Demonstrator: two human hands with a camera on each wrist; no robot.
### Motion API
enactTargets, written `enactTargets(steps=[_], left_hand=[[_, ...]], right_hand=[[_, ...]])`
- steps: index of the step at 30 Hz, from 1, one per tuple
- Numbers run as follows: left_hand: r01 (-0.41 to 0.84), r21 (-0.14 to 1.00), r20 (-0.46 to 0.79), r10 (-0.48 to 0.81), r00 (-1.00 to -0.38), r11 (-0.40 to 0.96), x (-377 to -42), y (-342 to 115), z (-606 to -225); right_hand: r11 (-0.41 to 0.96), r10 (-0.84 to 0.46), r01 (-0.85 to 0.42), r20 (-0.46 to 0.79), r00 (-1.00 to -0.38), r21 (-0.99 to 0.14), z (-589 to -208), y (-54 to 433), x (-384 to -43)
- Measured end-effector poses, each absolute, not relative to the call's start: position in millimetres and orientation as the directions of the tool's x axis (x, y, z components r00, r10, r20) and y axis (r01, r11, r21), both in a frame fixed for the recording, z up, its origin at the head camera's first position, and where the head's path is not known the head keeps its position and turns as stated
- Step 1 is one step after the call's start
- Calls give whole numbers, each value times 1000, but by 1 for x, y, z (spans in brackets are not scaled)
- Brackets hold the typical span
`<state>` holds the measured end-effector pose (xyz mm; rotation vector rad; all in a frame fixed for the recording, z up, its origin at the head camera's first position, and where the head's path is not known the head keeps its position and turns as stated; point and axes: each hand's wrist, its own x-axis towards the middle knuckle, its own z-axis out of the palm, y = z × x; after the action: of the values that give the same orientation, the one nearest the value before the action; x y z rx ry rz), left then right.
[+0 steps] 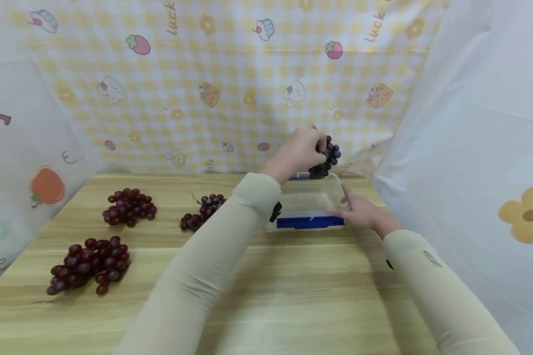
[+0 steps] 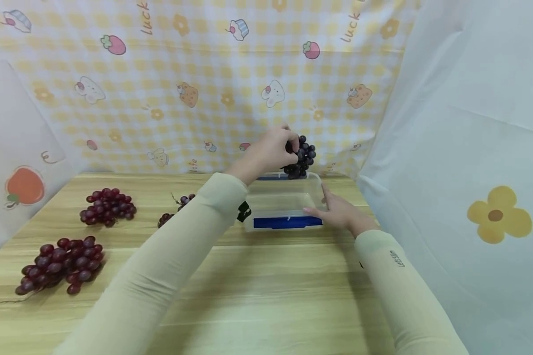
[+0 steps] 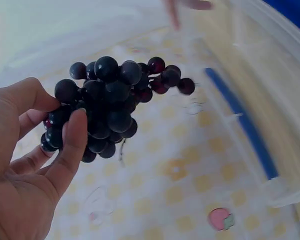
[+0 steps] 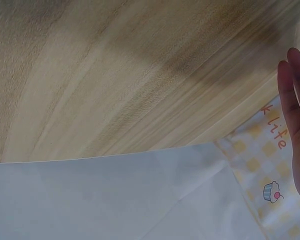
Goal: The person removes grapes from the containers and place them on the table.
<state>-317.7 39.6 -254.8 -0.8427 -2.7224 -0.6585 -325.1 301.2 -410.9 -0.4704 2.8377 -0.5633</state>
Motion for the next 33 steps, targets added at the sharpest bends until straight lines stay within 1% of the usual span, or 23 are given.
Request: enactTargets(steps=[4, 8, 15, 19, 28, 33], left_hand=[[566, 387, 388, 429, -816, 727, -302, 31, -244], [567, 382, 442, 395, -806, 730, -284, 20, -240], [592, 343, 551, 354, -756, 729, -251, 2, -255], [599, 349, 600, 320, -734, 721, -234, -10, -264], [592, 390, 651, 243, -719, 705, -201, -35, -278], [611, 379, 697, 220, -683, 695, -184, -45, -284]], right_hand=[[875, -351, -274, -134, -927, -399, -411, 303, -326], [876, -355, -287, -115, -928, -387, -412, 302, -326], [875, -355, -280, -129, -926, -394, -413, 303, -323], [875, -355, -284, -120, -927, -392, -412, 303, -323], [879, -356, -287, -124, -926, -381, -413, 302, -323], [878, -356, -287, -119, -927, -383, -415, 303, -325]])
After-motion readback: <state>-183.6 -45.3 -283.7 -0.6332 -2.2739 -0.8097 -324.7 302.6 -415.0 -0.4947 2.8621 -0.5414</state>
